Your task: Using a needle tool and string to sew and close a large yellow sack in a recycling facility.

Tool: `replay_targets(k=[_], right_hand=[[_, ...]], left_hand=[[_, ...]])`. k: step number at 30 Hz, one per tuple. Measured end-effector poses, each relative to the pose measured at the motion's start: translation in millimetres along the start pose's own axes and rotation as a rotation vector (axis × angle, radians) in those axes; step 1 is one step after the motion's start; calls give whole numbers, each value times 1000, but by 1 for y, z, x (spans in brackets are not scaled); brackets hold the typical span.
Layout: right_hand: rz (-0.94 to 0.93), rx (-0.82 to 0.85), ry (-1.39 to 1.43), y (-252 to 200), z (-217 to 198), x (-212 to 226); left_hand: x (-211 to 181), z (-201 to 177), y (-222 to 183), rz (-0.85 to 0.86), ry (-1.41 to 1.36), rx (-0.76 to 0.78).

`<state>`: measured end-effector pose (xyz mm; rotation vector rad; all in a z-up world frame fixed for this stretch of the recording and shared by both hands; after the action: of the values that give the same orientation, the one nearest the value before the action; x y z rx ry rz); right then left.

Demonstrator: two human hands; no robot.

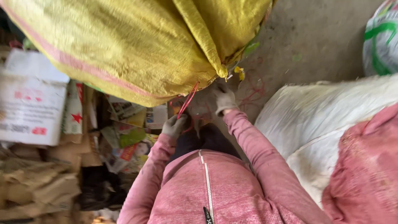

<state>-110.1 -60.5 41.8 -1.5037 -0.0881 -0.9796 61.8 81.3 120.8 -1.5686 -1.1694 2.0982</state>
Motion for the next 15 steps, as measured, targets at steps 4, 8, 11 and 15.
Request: replay_targets(k=[4,8,11,15], right_hand=[[51,-108,-239,73,25,-37],[133,-204,-558,229,28,-171],[290,-172,-672,201,26,-142],[-18,-488,-978,66,0,35]], left_hand=[[-43,-76,-25,88,190,-107],[-75,-104,-22,201,197,-107],[-96,-92,-15,273,316,-17],[-120,-78,-1,5,295,78]])
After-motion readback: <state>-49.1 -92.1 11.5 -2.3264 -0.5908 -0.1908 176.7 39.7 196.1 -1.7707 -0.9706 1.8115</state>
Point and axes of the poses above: each hand's wrist, its own y-axis towards the middle knuckle, its own z-axis out of the palm, x = y × z, the point moved 8 cm from there along y, towards the middle knuckle, and after that the axes turned 2 degrees about -z, right-handed, at the moved point
